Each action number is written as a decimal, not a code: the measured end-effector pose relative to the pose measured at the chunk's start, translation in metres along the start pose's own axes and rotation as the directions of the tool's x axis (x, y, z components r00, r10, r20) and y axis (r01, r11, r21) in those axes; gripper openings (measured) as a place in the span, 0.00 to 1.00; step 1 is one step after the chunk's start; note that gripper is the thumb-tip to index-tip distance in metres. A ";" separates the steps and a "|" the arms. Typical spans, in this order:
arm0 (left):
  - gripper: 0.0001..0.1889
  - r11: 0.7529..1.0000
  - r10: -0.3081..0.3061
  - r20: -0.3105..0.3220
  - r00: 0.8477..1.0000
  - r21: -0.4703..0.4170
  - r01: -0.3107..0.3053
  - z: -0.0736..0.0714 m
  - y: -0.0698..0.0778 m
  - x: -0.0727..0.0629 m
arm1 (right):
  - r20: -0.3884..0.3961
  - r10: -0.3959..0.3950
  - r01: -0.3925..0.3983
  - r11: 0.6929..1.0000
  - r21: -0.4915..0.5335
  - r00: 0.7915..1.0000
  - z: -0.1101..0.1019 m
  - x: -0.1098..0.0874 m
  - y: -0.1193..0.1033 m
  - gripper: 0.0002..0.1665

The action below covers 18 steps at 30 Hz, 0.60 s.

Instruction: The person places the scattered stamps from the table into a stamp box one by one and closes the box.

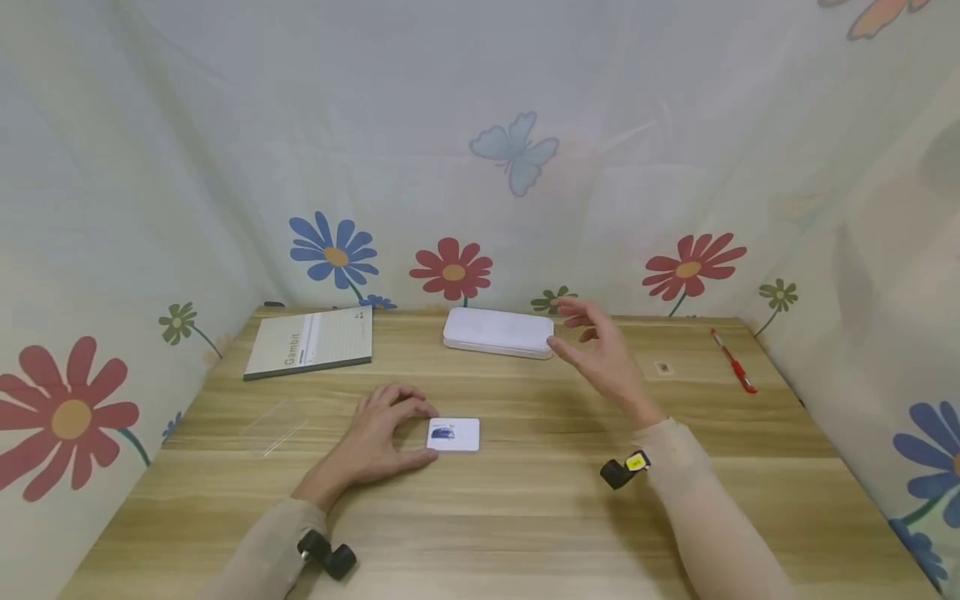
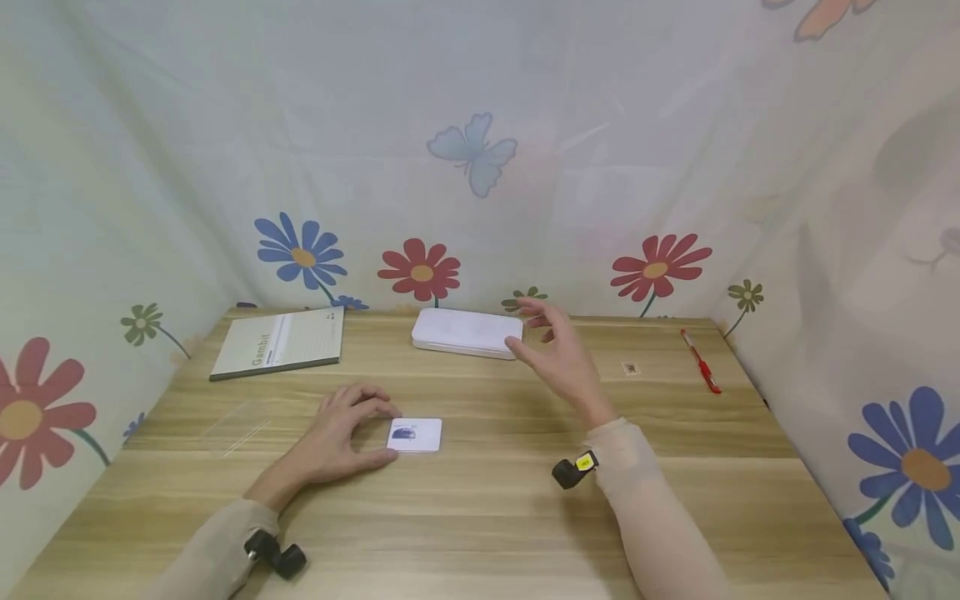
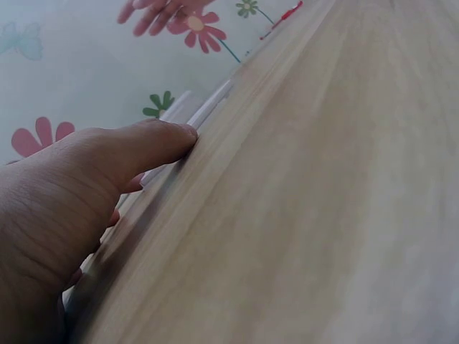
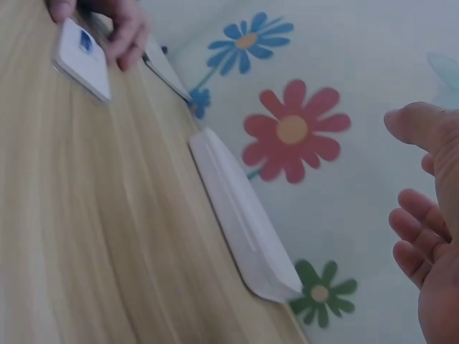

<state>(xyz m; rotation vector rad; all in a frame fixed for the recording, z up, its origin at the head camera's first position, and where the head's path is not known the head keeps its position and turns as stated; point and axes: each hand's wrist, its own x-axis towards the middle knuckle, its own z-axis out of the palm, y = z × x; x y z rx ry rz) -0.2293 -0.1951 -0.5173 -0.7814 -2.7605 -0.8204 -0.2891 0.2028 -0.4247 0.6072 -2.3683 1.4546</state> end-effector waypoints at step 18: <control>0.28 1.000 0.001 -0.001 1.000 -0.003 -0.001 0.000 -0.001 0.001 | -0.113 0.116 -0.123 0.991 -0.060 0.987 -0.098 -0.020 0.043 0.43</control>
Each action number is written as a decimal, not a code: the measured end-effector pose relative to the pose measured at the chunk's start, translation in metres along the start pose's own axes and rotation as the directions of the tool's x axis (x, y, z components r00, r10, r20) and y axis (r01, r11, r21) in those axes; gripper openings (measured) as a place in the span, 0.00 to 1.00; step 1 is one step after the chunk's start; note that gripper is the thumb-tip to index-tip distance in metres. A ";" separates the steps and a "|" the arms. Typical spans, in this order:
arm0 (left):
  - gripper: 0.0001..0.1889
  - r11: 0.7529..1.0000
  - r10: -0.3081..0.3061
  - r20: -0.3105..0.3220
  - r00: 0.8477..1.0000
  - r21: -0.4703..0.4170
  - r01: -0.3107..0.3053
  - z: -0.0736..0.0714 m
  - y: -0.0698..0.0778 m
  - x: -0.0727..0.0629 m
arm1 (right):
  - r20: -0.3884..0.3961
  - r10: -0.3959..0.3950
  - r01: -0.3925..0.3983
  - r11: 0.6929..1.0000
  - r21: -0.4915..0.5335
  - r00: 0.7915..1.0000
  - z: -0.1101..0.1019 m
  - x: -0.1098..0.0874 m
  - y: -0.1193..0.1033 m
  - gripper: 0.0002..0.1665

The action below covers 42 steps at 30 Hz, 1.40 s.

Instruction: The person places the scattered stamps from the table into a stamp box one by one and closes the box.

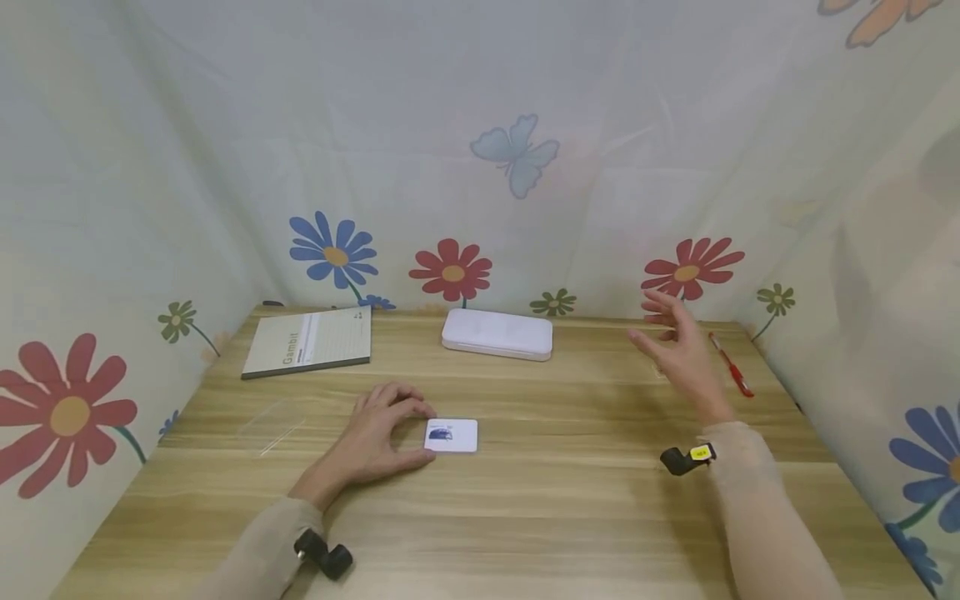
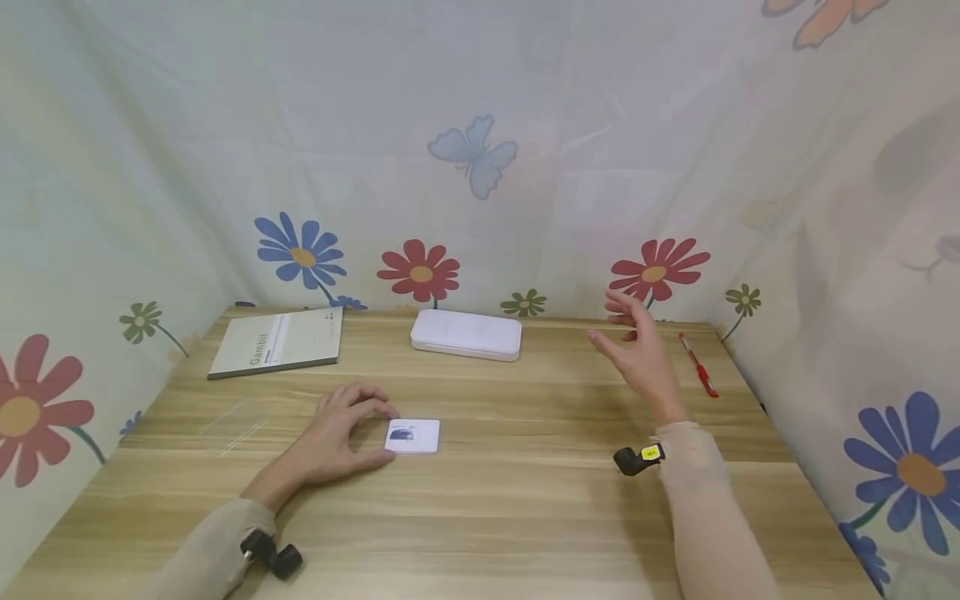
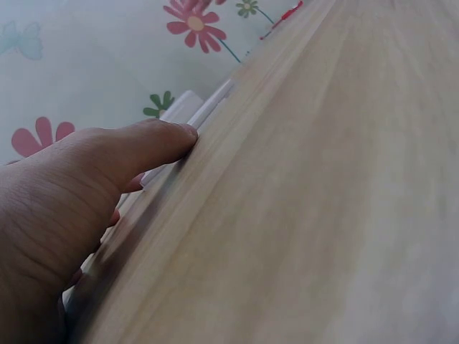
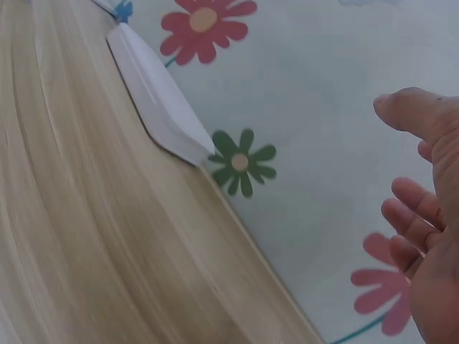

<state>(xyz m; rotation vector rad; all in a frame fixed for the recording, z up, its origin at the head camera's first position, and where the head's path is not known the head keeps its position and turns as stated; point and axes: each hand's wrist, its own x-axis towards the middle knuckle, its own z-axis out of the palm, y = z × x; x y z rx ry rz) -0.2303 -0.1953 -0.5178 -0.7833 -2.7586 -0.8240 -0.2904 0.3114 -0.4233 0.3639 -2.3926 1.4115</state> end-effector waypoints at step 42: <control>0.28 1.000 0.004 0.005 1.000 0.004 -0.004 -0.003 0.004 -0.001 | 0.023 0.092 -0.089 0.990 -0.111 0.995 -0.034 -0.041 0.075 0.37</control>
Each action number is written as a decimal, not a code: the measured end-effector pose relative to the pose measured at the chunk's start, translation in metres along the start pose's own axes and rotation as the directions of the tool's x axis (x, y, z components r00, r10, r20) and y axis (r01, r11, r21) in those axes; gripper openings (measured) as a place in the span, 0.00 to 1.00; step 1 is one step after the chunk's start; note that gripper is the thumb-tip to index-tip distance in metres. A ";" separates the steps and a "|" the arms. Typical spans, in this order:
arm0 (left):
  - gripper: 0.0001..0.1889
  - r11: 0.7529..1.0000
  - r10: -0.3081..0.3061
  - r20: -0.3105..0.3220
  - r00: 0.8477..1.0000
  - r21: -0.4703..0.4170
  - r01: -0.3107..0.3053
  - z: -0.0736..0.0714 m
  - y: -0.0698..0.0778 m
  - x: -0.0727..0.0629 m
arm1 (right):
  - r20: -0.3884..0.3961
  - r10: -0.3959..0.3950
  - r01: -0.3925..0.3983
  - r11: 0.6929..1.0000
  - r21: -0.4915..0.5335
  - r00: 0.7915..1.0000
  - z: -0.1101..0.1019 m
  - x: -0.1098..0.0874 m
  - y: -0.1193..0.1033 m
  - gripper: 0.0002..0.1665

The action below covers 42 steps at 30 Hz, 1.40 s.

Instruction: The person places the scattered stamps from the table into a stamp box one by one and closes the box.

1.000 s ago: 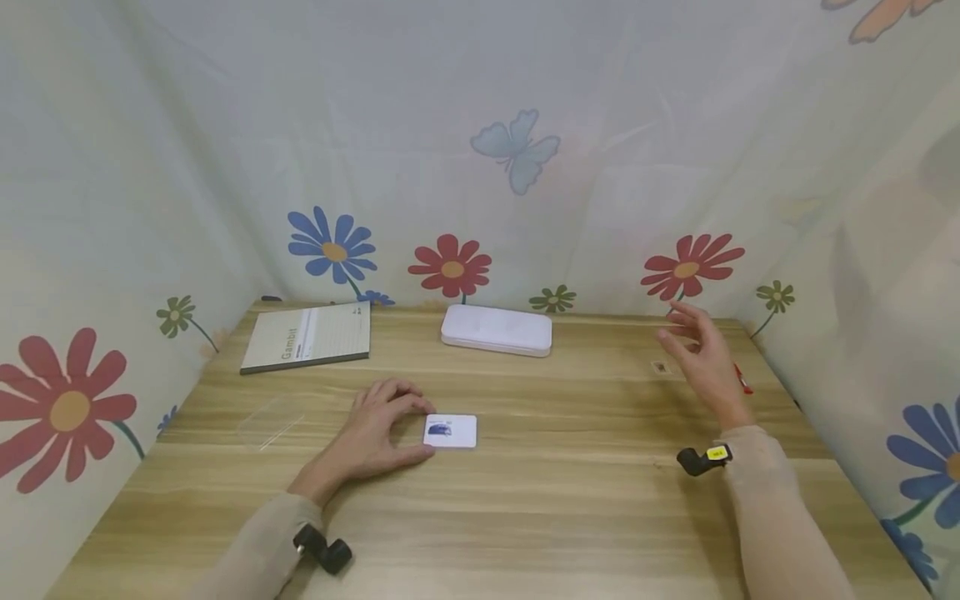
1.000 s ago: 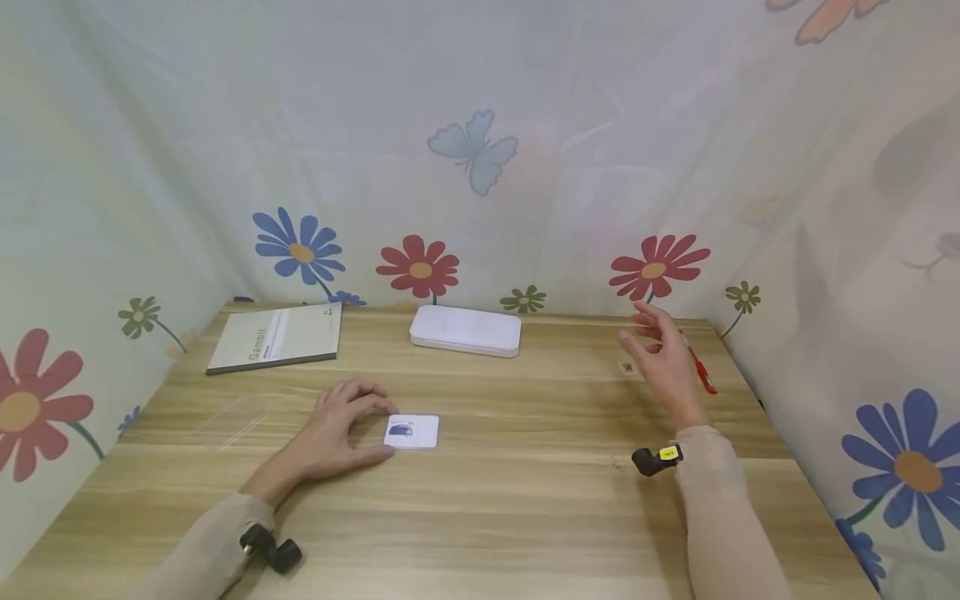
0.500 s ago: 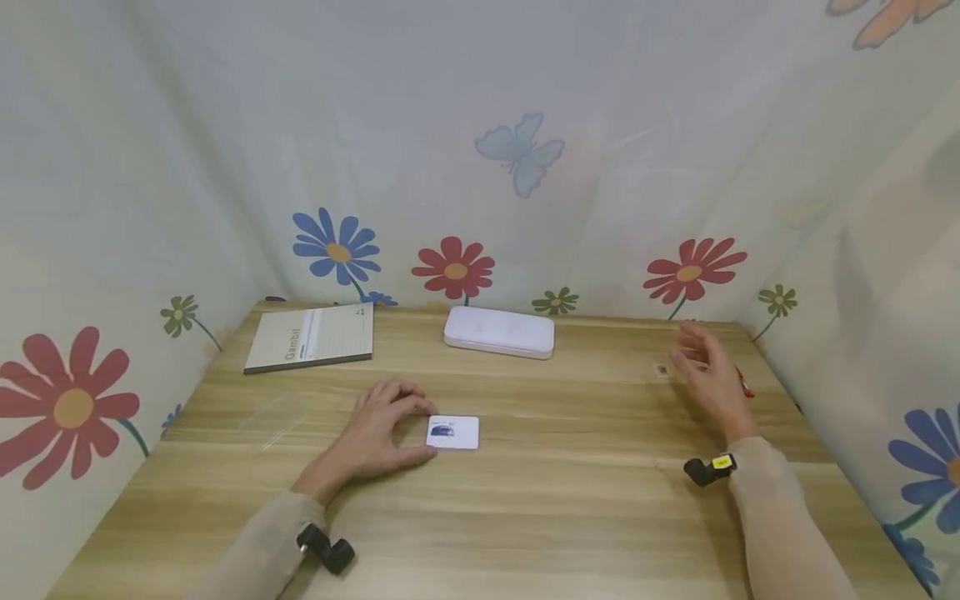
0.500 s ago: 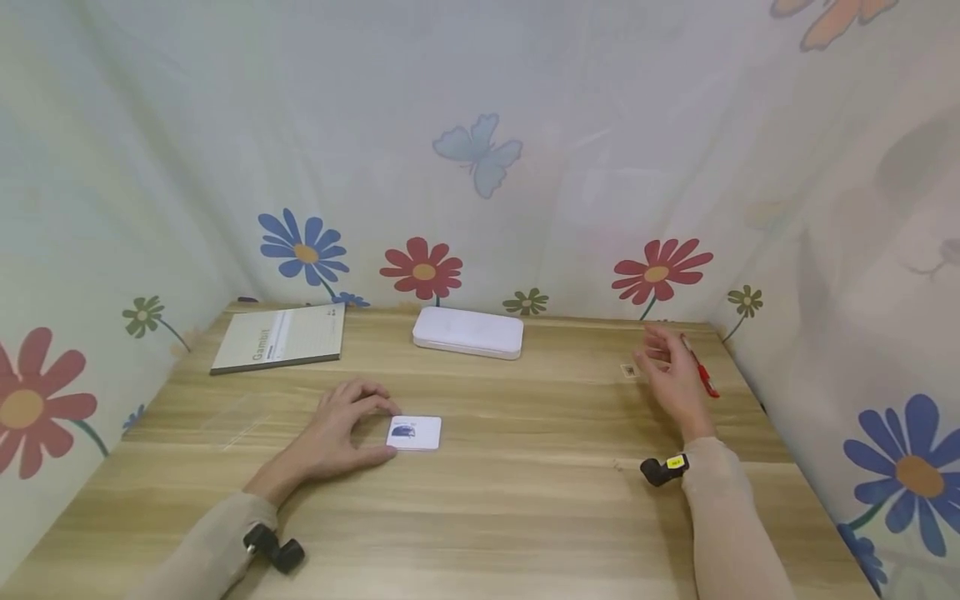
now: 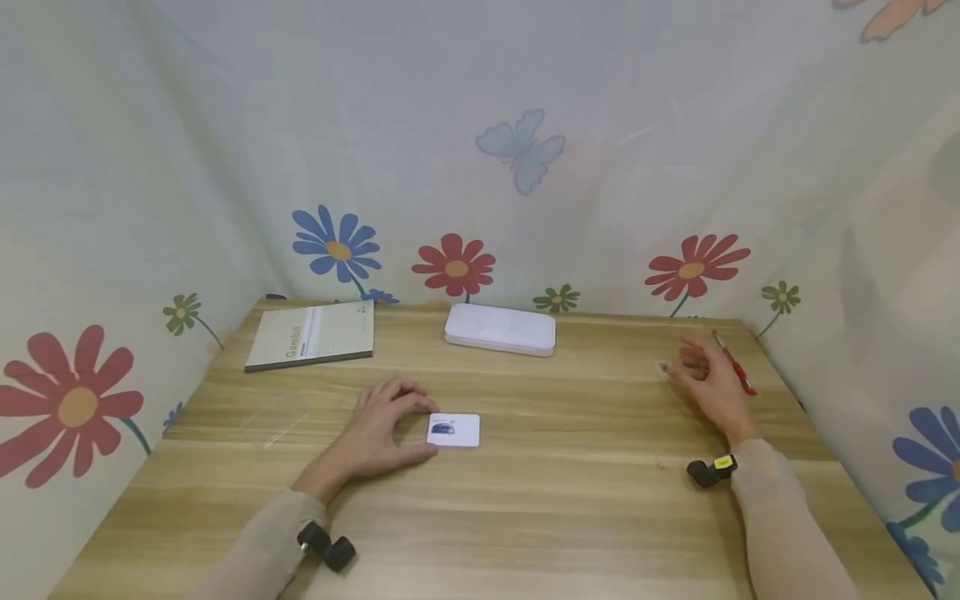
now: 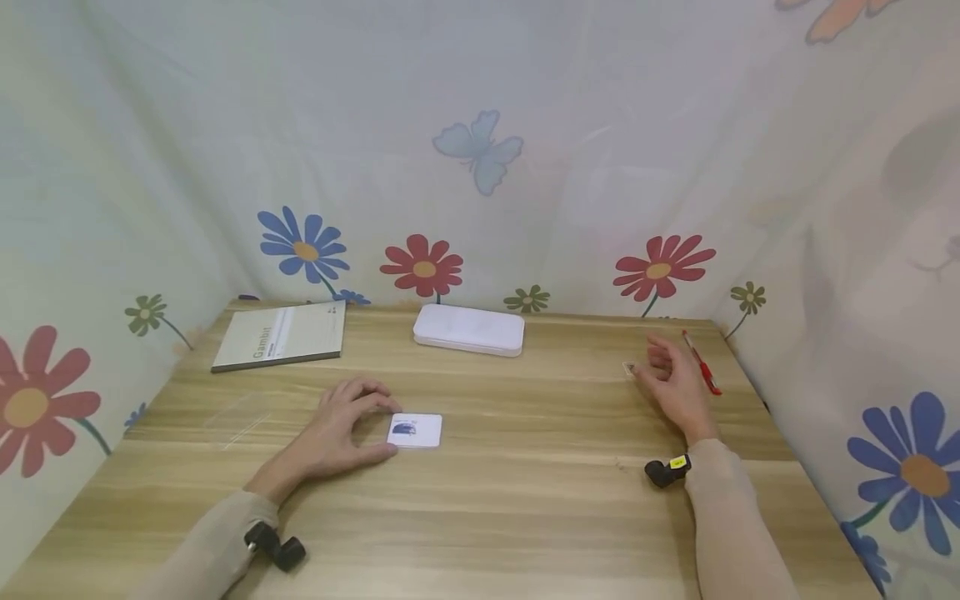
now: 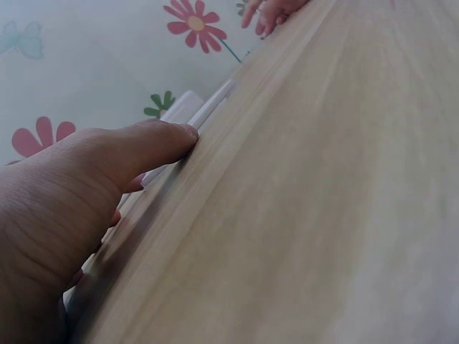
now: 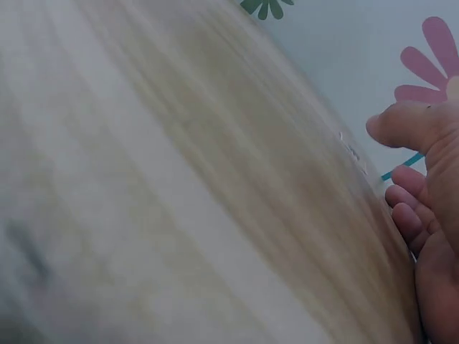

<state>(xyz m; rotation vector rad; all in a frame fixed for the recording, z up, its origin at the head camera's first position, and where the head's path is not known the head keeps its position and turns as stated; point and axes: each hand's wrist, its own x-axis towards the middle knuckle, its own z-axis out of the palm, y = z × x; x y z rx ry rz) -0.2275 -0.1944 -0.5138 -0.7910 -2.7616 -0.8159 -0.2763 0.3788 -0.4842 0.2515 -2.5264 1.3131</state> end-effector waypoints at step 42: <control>0.28 1.000 -0.013 0.008 1.000 -0.001 0.013 -0.003 0.002 0.000 | -0.066 -0.041 0.025 0.972 -0.235 0.997 0.020 -0.004 0.019 0.14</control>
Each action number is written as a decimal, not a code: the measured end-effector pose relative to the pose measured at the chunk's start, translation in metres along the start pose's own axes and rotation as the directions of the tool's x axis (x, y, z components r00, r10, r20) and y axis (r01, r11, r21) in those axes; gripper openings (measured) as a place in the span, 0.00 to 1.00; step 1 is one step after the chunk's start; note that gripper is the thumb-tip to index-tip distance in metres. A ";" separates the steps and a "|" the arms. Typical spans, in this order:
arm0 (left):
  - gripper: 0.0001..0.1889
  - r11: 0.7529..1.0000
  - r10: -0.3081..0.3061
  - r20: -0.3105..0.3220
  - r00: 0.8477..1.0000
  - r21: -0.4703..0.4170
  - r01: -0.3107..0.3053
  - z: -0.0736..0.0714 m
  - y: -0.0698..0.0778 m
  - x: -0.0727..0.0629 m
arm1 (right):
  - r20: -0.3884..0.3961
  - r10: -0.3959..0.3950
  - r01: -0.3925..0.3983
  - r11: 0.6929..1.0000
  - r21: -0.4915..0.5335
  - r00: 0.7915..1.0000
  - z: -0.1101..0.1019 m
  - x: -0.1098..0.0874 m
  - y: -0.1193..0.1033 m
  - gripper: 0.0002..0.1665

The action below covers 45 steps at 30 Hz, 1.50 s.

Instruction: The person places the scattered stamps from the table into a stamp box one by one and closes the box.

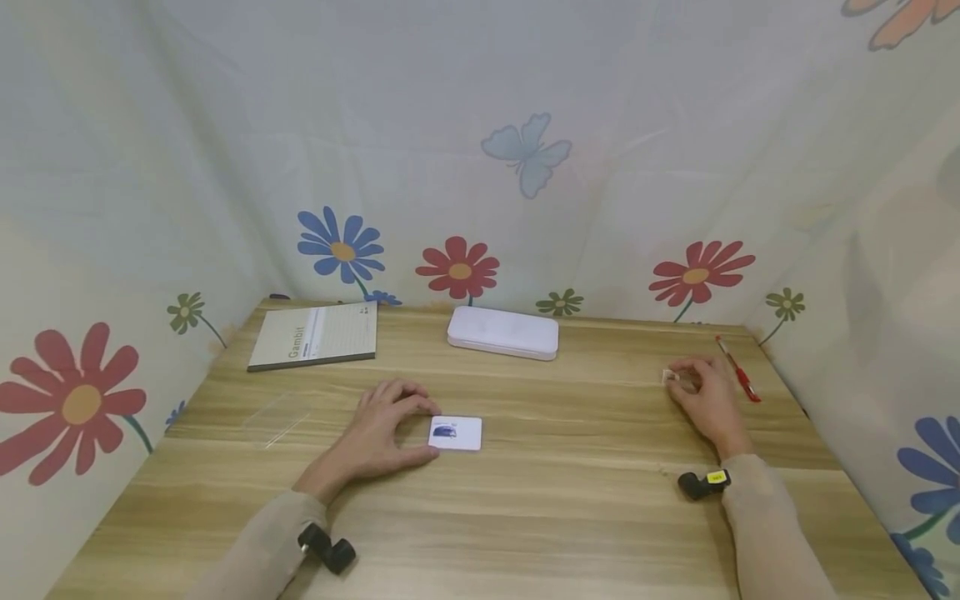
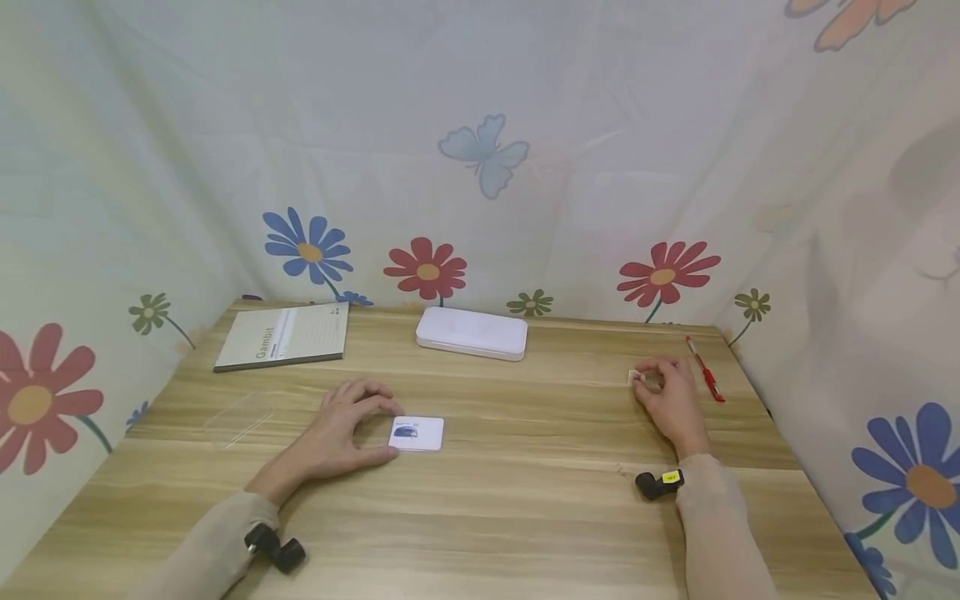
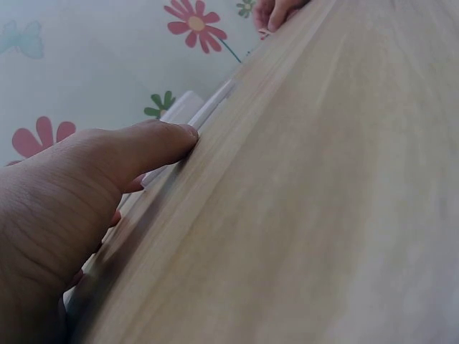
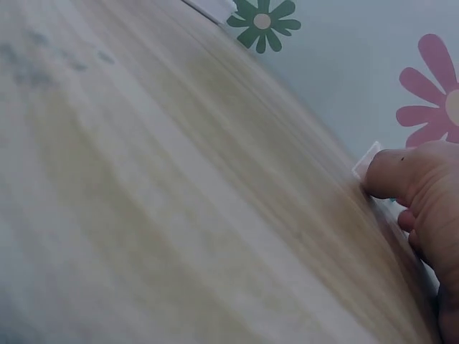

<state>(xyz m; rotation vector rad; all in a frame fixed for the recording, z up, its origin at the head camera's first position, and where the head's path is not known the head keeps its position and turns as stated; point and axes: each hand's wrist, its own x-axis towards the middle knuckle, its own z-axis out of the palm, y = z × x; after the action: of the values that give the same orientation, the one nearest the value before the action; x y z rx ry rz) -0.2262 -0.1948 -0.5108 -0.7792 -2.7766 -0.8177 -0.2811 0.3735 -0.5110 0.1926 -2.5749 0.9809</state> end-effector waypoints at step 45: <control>0.28 1.000 0.002 0.000 1.000 -0.012 -0.002 0.002 -0.004 0.000 | 0.080 0.062 -0.094 0.863 0.496 0.995 0.025 0.015 -0.114 0.18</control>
<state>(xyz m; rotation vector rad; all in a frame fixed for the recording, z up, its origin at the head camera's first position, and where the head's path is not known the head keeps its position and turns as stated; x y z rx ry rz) -0.2282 -0.1963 -0.5146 -0.7840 -2.7726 -0.8350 -0.2733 0.2724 -0.4522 0.2581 -2.3403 1.6882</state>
